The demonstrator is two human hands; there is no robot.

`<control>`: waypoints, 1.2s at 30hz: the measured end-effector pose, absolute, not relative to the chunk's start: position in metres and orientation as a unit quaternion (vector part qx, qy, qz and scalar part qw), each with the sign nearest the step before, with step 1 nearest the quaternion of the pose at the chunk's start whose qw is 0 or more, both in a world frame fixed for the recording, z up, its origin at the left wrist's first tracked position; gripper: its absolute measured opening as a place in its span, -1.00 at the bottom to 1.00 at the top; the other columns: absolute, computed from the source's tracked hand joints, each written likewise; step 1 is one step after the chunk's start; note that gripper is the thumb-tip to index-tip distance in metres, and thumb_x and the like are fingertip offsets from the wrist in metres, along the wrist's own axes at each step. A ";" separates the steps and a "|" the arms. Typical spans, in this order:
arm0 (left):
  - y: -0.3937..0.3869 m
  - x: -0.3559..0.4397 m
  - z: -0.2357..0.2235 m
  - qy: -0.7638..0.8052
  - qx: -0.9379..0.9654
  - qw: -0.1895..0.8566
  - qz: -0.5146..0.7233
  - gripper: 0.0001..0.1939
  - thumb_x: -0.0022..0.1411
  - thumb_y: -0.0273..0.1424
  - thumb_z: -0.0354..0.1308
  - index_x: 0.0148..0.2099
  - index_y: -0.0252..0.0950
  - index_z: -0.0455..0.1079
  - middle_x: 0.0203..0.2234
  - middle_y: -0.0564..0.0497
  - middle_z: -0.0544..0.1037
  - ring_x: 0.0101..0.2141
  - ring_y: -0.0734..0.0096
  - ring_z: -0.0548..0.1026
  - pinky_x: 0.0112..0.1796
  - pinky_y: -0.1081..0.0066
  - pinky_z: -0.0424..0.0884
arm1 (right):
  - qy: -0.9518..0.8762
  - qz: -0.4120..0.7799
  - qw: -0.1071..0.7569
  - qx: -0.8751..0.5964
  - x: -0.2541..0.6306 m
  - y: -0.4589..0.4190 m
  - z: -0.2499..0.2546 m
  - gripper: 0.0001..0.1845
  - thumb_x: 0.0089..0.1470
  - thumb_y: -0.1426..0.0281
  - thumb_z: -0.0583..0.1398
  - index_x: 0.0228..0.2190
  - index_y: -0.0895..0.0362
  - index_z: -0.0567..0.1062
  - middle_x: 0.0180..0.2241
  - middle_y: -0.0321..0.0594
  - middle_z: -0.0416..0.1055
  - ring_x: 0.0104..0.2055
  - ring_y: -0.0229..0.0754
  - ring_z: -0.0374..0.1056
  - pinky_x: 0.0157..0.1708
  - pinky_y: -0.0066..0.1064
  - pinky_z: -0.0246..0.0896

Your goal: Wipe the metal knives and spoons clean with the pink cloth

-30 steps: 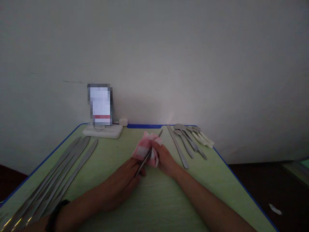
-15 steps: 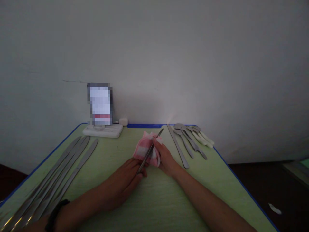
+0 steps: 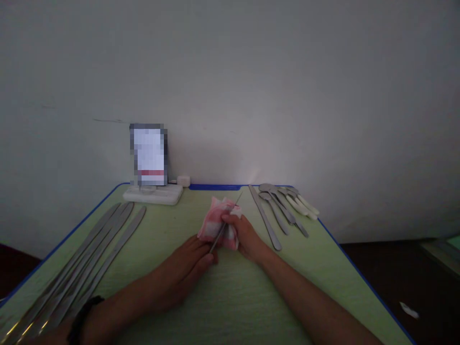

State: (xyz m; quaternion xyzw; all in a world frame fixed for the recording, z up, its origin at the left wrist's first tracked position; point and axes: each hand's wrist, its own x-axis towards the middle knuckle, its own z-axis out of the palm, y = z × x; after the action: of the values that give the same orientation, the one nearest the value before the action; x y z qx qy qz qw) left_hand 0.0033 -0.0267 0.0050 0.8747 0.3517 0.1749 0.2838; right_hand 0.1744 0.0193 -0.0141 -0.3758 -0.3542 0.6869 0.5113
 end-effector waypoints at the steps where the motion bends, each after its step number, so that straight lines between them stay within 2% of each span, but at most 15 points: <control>1: -0.027 0.003 0.005 0.350 0.876 0.284 0.172 -0.67 0.37 -0.32 -0.26 -0.09 -0.24 0.31 -0.03 -0.06 0.38 0.02 0.30 0.28 0.12 0.25 0.14 | -0.345 0.691 0.513 -0.375 0.174 0.019 -0.013 -0.78 -0.25 0.31 0.23 -0.48 0.15 0.37 -0.63 -0.41 0.30 -0.63 -0.37 0.16 -0.66 -0.54 0.03; 6: -0.025 0.006 0.006 0.339 0.890 0.255 0.168 -0.68 0.34 -0.34 -0.17 0.06 -0.26 0.26 0.07 -0.07 0.31 0.09 0.28 0.22 0.15 0.24 0.09 | -0.322 0.708 0.502 -0.378 0.174 0.019 -0.014 -0.80 -0.26 0.32 0.19 -0.51 0.15 0.35 -0.64 -0.39 0.31 -0.62 -0.33 0.18 -0.65 -0.50 0.09; 13: -0.027 0.006 0.002 0.353 0.887 0.245 0.168 -0.75 0.30 -0.29 -0.05 -0.12 -0.30 0.36 -0.03 -0.11 0.40 0.00 0.22 0.31 0.08 0.22 0.21 | -0.322 0.706 0.508 -0.374 0.173 0.017 -0.009 -0.79 -0.24 0.34 0.22 -0.46 0.13 0.35 -0.66 -0.43 0.29 -0.63 -0.33 0.19 -0.63 -0.50 0.10; 17: -0.027 0.005 0.000 0.351 0.889 0.241 0.169 -0.74 0.30 -0.29 -0.04 -0.08 -0.30 0.34 0.01 -0.12 0.37 0.03 0.21 0.27 0.12 0.20 0.16 | -0.323 0.702 0.508 -0.379 0.173 0.015 -0.007 -0.81 -0.25 0.35 0.23 -0.50 0.14 0.36 -0.63 -0.41 0.33 -0.60 -0.34 0.20 -0.60 -0.51 0.09; 21: -0.027 0.006 0.001 0.350 0.891 0.238 0.166 -0.74 0.30 -0.34 -0.05 -0.03 -0.29 0.32 0.03 -0.12 0.35 0.04 0.23 0.26 0.12 0.22 0.15 | -0.335 0.686 0.517 -0.388 0.173 0.016 -0.008 -0.82 -0.26 0.35 0.24 -0.54 0.14 0.35 -0.67 -0.44 0.27 -0.62 -0.36 0.15 -0.61 -0.52 0.06; 25: -0.027 0.006 0.002 0.349 0.894 0.229 0.162 -0.70 0.31 -0.36 -0.08 0.04 -0.29 0.28 0.07 -0.11 0.31 0.07 0.22 0.24 0.14 0.24 0.11 | -0.335 0.686 0.514 -0.391 0.173 0.017 -0.010 -0.81 -0.24 0.33 0.24 -0.53 0.14 0.37 -0.66 -0.42 0.29 -0.60 -0.35 0.17 -0.59 -0.51 0.09; 30: -0.026 0.004 -0.001 0.346 0.894 0.235 0.160 -0.69 0.33 -0.35 -0.12 0.06 -0.28 0.27 0.06 -0.10 0.32 0.07 0.24 0.24 0.14 0.24 0.12 | -0.307 0.700 0.518 -0.384 0.173 0.019 -0.011 -0.73 -0.26 0.25 0.29 -0.51 0.14 0.38 -0.63 -0.41 0.32 -0.59 -0.33 0.20 -0.56 -0.47 0.17; 36: -0.024 0.004 -0.002 0.332 0.893 0.250 0.171 -0.71 0.30 -0.39 -0.06 0.03 -0.27 0.31 0.05 -0.12 0.31 0.05 0.21 0.24 0.12 0.17 0.15 | -0.285 0.724 0.517 -0.358 0.174 0.021 -0.012 -0.69 -0.19 0.18 0.27 -0.49 0.14 0.39 -0.63 -0.39 0.34 -0.60 -0.33 0.22 -0.56 -0.48 0.16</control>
State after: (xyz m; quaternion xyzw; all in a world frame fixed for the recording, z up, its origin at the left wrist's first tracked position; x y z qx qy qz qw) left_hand 0.0039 -0.0244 -0.0018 0.8933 0.3324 0.1706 0.2497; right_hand 0.1735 0.0208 -0.0120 -0.3579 -0.2854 0.7236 0.5166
